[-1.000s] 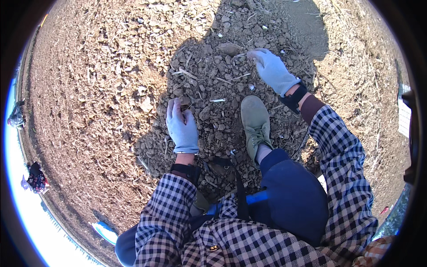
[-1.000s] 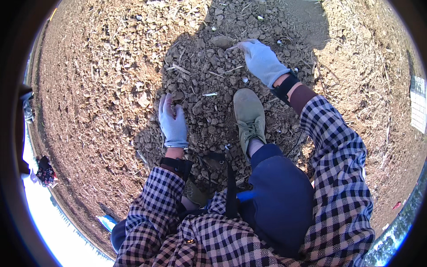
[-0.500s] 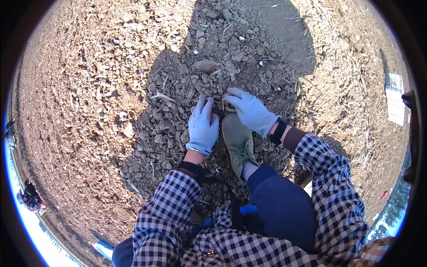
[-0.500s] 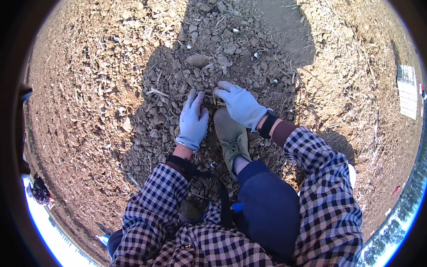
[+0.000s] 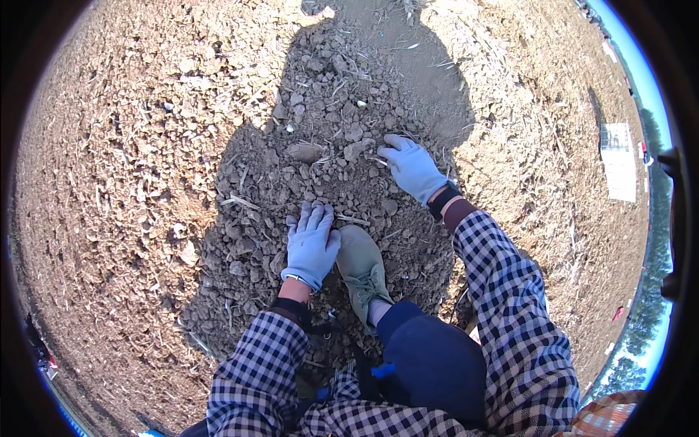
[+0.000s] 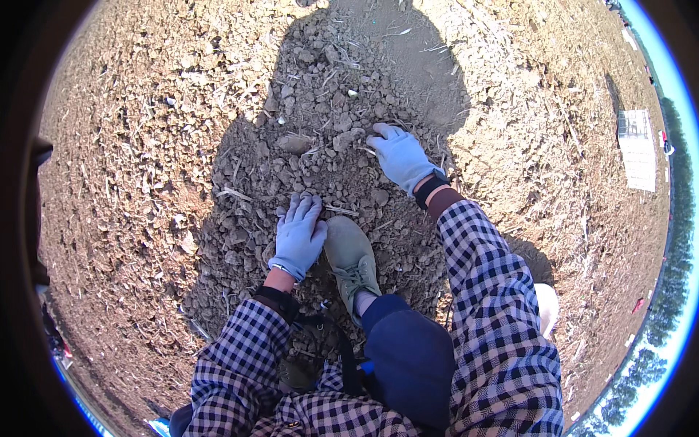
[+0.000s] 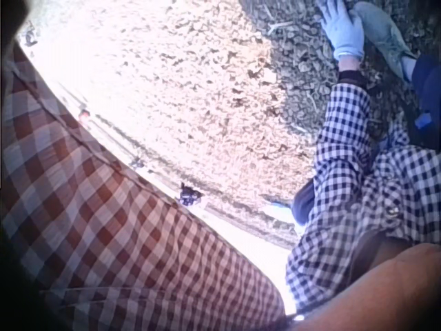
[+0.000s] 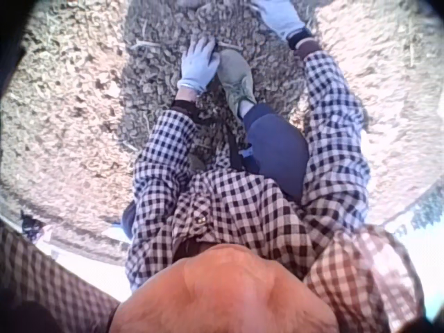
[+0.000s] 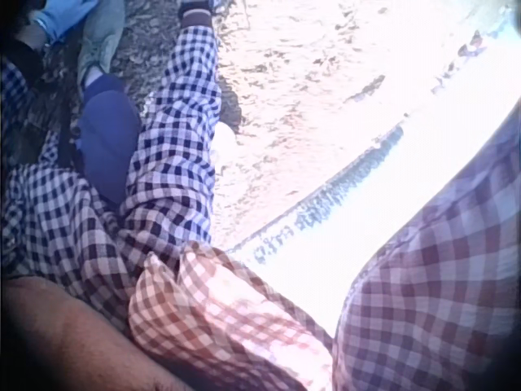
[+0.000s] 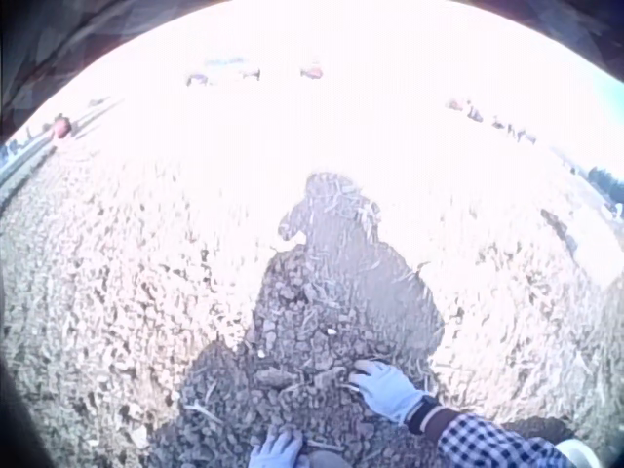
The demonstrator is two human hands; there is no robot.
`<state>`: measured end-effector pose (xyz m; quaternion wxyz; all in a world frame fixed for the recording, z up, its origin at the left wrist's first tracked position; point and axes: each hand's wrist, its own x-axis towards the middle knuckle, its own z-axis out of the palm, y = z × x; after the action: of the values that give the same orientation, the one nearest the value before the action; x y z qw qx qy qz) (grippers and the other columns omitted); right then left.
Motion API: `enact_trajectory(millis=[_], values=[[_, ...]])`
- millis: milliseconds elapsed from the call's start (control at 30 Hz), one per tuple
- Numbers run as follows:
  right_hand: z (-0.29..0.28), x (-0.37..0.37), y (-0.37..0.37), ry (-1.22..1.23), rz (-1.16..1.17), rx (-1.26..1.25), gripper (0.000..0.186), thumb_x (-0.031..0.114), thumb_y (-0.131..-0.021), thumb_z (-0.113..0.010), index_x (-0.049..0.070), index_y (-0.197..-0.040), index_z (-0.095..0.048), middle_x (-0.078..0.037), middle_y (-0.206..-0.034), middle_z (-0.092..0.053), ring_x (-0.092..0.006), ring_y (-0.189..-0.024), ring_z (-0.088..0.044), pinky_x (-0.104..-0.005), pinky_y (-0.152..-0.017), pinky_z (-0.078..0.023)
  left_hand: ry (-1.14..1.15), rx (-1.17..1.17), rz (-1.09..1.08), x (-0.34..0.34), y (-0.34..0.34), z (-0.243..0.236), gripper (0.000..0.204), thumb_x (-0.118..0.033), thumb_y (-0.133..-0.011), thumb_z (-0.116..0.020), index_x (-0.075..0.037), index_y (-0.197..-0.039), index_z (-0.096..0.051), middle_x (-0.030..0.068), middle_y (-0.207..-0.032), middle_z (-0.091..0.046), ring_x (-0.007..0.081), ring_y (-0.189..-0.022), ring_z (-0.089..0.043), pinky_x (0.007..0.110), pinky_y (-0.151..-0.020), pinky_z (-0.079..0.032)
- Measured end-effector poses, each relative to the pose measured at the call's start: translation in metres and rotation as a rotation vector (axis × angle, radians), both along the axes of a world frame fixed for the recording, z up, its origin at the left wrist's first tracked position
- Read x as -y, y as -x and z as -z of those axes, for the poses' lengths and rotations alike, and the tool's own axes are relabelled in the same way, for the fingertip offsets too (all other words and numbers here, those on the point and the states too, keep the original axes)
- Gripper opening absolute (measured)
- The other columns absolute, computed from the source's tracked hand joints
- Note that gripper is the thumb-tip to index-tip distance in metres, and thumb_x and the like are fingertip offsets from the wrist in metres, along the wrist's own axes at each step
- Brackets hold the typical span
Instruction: The person squats in a tilled field and uses gloved hands to pick small white garlic bulbs from the soil, placing them into a nearby white bowl. The person repeatedly reaches into the soil, gathers garlic, and deposits it into the bowl.
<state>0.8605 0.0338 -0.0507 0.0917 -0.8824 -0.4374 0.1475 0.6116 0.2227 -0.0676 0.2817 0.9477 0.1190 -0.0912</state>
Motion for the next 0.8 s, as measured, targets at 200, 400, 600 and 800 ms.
enact_trajectory(millis=[200,400,600,800], values=[[-0.002,0.018,-0.038,0.036,0.391,0.189,0.045,0.017,-0.091,-0.06,0.011,-0.136,-0.055,-0.016,-0.143,-0.051,-0.0373,-0.132,-0.048,-0.05,-0.108,-0.042,-0.022,0.016,-0.033,0.007,0.0,0.002,0.058,-0.028,-0.091,-0.055,-0.011,-0.146,-0.048,0.0161,-0.153,-0.044,0.037,-0.146,-0.033,0.053,-0.119,-0.023],[-0.017,0.027,-0.033,0.093,0.358,-0.368,0.048,0.016,-0.094,-0.053,0.013,-0.142,-0.051,-0.014,-0.152,-0.045,-0.036,-0.137,-0.044,-0.0462,-0.11,-0.041,0.061,0.005,-0.015,-0.002,0.0,0.001,0.057,-0.027,-0.091,-0.055,-0.012,-0.146,-0.049,0.0169,-0.153,-0.044,0.0371,-0.147,-0.032,0.053,-0.119,-0.023],[-0.024,0.072,0.001,0.342,0.128,0.018,0.052,0.005,-0.09,-0.049,0.011,-0.142,-0.05,-0.015,-0.148,-0.047,-0.0362,-0.135,-0.046,-0.0459,-0.111,-0.039,0.041,-0.009,-0.011,0.0,-0.001,0.003,0.059,-0.031,-0.092,-0.054,-0.011,-0.147,-0.047,0.0149,-0.154,-0.043,0.0351,-0.149,-0.03,0.054,-0.12,-0.02],[-0.026,0.101,0.013,0.179,0.289,-0.106,0.052,0.003,-0.089,-0.05,0.007,-0.141,-0.049,-0.021,-0.144,-0.049,-0.042,-0.126,-0.052,-0.0454,-0.105,-0.045,0.075,-0.016,0.001,-0.004,-0.001,0.0,0.06,-0.032,-0.092,-0.054,-0.011,-0.147,-0.047,0.0151,-0.155,-0.042,0.0352,-0.149,-0.029,0.055,-0.12,-0.02]])
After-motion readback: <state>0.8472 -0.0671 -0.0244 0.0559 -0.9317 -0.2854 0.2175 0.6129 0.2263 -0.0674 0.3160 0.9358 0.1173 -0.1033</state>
